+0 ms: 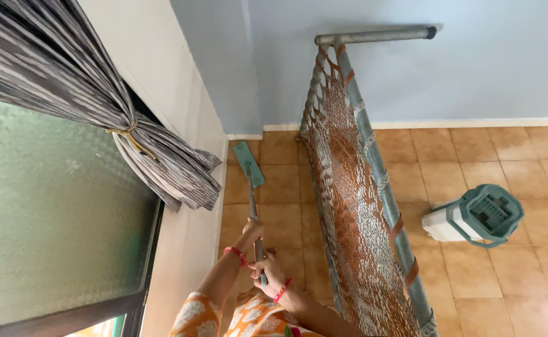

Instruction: The person mops the tiled floor of a balcony and indoor room using a spray mop, moving around plants and a metal frame.

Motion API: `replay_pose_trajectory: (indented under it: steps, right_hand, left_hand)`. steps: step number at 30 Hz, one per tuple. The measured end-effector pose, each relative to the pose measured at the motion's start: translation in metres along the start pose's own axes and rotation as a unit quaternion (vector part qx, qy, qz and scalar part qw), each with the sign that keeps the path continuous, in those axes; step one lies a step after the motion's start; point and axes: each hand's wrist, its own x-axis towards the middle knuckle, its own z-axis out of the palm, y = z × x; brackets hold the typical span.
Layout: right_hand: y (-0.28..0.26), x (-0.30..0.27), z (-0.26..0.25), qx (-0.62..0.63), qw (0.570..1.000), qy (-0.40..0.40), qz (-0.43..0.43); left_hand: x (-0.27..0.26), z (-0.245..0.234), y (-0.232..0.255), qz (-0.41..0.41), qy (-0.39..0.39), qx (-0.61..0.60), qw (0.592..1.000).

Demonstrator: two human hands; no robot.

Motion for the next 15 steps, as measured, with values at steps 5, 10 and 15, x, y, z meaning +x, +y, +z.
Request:
replay_pose_trajectory:
  steps: [5, 10, 15]
  right_hand:
    - [-0.013, -0.028, -0.025, 0.027, 0.997, 0.001, 0.067]
    - [-0.037, -0.012, -0.044, 0.086, 0.986, -0.066, 0.127]
    - [-0.056, 0.024, -0.043, 0.014, 0.996, -0.084, 0.03]
  left_hand:
    - [-0.014, 0.017, -0.009, 0.008, 0.057, 0.074, 0.996]
    - [0.012, 0.036, -0.021, -0.019, 0.104, -0.088, 0.991]
    - [0.016, 0.027, 0.013, 0.014, 0.056, -0.235, 0.97]
